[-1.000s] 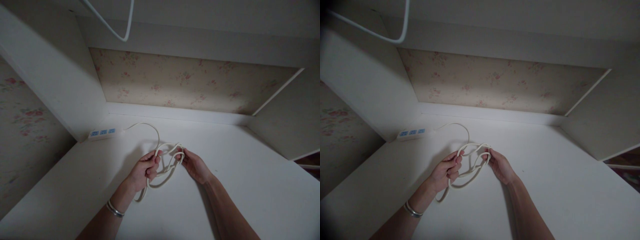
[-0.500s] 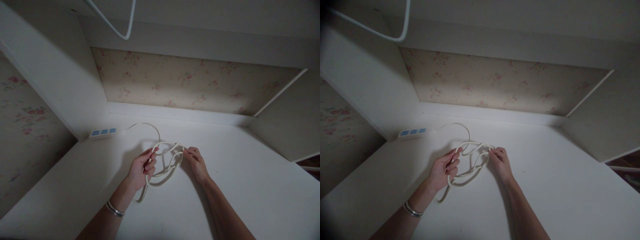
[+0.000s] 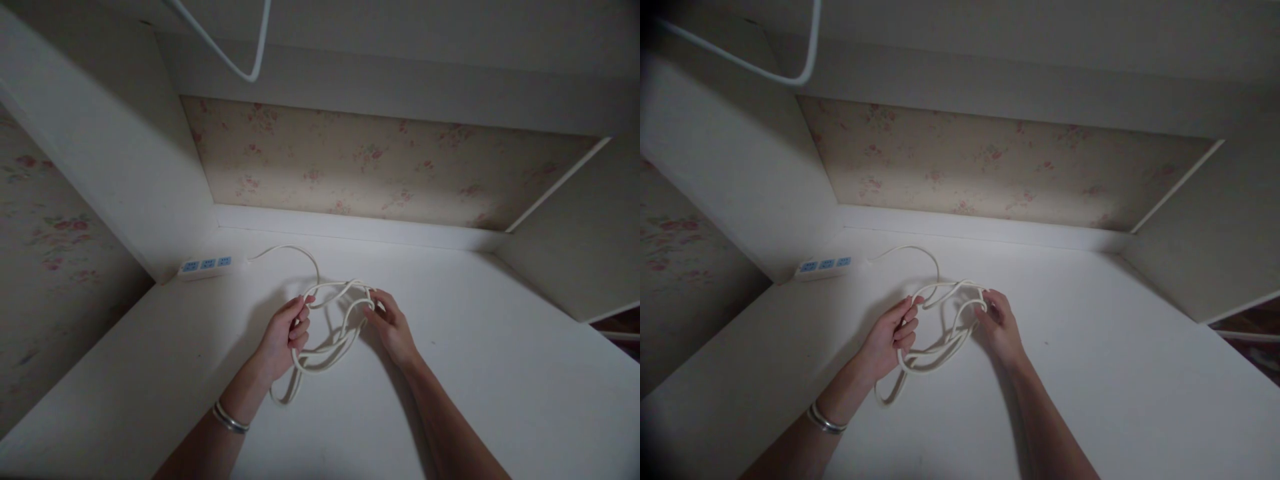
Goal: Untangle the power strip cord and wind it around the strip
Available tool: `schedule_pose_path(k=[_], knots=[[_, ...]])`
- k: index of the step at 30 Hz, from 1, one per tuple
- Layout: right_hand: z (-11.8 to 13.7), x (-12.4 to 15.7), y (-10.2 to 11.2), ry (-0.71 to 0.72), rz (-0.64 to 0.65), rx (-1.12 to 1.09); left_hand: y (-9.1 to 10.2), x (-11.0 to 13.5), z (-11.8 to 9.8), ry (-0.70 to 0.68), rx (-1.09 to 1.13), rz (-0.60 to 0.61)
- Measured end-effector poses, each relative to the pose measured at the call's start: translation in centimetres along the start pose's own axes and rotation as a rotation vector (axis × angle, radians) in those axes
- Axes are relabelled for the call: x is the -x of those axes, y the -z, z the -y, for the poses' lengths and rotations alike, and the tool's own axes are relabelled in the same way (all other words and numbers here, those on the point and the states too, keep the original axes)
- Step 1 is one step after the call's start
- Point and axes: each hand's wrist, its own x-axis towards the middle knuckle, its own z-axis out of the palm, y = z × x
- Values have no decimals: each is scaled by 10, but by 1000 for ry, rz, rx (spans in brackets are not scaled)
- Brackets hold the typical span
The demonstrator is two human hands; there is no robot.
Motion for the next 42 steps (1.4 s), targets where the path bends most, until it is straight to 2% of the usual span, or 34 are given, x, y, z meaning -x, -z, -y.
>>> schedule_pose_path(k=[3, 6, 10, 12, 15, 19, 22, 25, 27, 31, 34, 38, 42], knots=[[-1, 1, 0, 57, -38, 65, 1, -2, 2, -12, -57, -11], [-5, 0, 3, 182, -113, 175, 1, -3, 5, -4, -87, -26], [-7, -2, 8, 416, -265, 353, 3, -6, 8, -14, -128, -43], [-5, -3, 8, 475, -371, 341, 4, -7, 9, -28, -155, -65], [1, -3, 5, 486, -482, 243, 4, -8, 11, -40, -179, -106], [7, 1, 1, 365, -485, 189, 3, -6, 11, -31, -242, -90], [7, 4, -2, 242, -456, 104, 2, -5, 13, -25, -319, -65], [4, 6, -5, 52, -380, 32, 2, -5, 13, -30, -358, -55], [3, 7, -8, -63, -283, -45, 2, -5, 13, -37, -360, -64], [6, 11, -16, -218, 14, -256, 1, -7, 14, 1, -360, -93], [8, 15, -21, -246, 132, -284, -1, -8, 16, 39, -377, -119], [4, 18, -24, -203, 161, -190, -2, -8, 17, 61, -403, -130], [0, 18, -27, -238, 192, -187, -2, -6, 17, 71, -445, -57]])
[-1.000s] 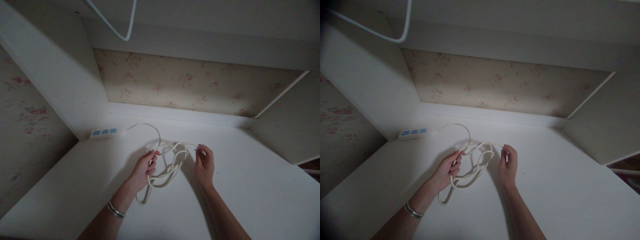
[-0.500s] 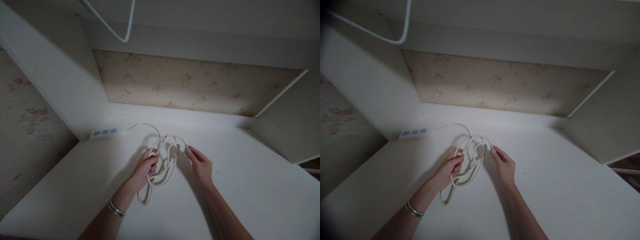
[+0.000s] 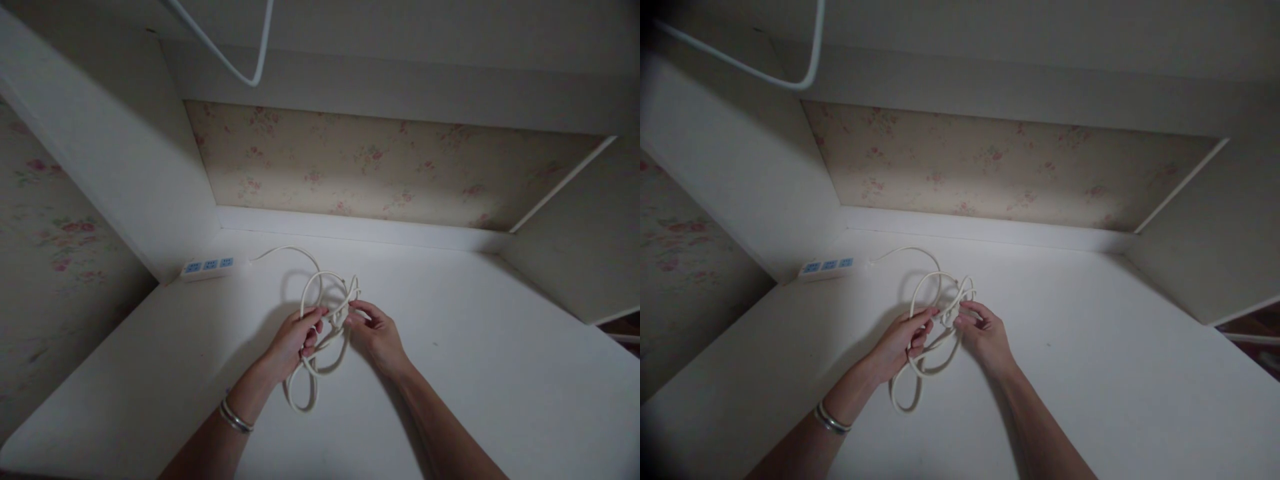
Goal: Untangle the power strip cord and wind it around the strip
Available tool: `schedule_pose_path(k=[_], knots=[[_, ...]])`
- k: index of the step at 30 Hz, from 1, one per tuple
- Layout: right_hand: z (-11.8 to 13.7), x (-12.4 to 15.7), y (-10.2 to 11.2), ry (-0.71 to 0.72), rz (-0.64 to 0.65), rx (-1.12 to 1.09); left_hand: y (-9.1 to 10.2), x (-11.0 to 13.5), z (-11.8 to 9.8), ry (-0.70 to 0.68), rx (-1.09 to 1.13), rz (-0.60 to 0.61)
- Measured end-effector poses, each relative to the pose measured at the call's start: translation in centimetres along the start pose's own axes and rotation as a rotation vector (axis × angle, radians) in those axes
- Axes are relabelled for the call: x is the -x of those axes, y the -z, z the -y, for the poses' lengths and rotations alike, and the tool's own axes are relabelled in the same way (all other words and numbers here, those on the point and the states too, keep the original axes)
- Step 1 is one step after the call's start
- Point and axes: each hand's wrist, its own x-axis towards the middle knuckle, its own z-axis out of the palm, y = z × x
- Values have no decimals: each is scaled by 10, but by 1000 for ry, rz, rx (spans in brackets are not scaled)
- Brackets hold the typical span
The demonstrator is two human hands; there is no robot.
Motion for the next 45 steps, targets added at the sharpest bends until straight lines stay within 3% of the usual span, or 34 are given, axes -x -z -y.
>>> schedule_pose_path(k=[5, 15, 20, 23, 31, 35, 37, 40, 45], knots=[[1, 0, -3, 99, -69, 62, 1, 1, 2, -2, -104, -2], [-4, 0, -2, 166, 8, 138, 1, 1, 1, -15, -96, 39], [-8, 0, 4, 334, 115, 461, 0, 1, 3, -1, -143, 60], [-6, 2, 4, 399, 68, 651, -1, 2, 3, 1, -156, 79], [-9, 6, -1, 280, -50, 672, -3, 3, 4, 10, -109, 104], [-13, 3, 2, 523, -167, 746, -4, 2, 6, 32, -126, 74], [-12, 2, 4, 631, -136, 850, -4, 1, 7, 32, -134, 70], [-6, 2, 5, 671, -33, 960, -5, 1, 8, 33, -130, 49], [2, 5, 8, 747, -31, 1005, -6, 1, 8, 27, -134, 39]])
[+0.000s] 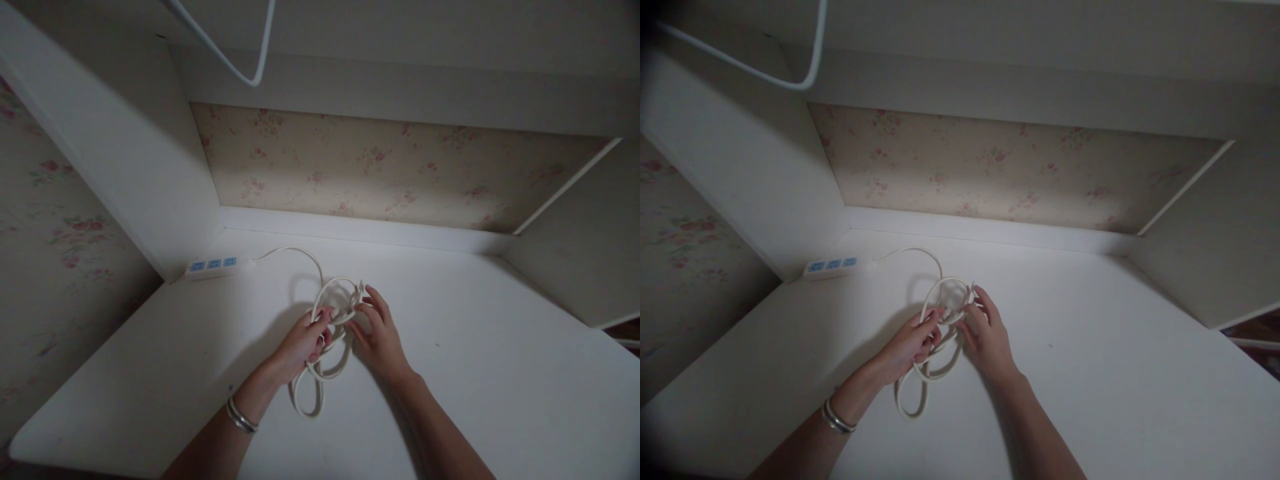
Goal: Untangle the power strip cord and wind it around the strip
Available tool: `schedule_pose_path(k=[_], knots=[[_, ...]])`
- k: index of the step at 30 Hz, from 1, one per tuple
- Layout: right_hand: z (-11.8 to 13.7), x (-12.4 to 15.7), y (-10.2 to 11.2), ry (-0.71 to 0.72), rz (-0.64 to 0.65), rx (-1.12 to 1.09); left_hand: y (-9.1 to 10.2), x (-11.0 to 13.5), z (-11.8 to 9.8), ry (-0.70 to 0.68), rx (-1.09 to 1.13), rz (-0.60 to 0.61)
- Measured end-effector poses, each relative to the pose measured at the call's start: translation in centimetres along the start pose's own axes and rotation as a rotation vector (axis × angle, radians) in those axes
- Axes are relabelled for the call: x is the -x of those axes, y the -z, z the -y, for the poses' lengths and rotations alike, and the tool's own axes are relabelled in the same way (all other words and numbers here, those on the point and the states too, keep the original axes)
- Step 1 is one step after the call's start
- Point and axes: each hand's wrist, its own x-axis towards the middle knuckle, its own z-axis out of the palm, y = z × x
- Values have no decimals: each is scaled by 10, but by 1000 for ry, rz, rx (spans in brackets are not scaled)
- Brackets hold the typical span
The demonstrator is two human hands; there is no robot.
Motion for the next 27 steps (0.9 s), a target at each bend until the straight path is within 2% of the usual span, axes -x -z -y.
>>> schedule_pose_path(k=[6, 10, 15, 18, 21, 23, 25, 27], knots=[[-3, 2, 5, -10, 65, 218, 1, 1, -1, 0, 39, 31], [4, 1, 6, -109, 150, 183, -1, 4, -4, 6, 88, 77], [13, 0, 10, -308, 191, -93, -7, 5, -2, -65, 37, 71], [26, -3, 17, -445, 225, -415, -10, 3, 2, -135, -49, 38], [45, -12, 20, -641, 317, -751, -12, 4, 4, -224, -159, 32], [57, -22, 17, -729, 297, -883, -14, 7, 2, -325, -247, 45], [67, -33, 10, -746, 216, -930, -16, 12, -2, -455, -322, 51], [74, -45, 5, -700, 178, -887, -16, 17, -7, -581, -376, 23]])
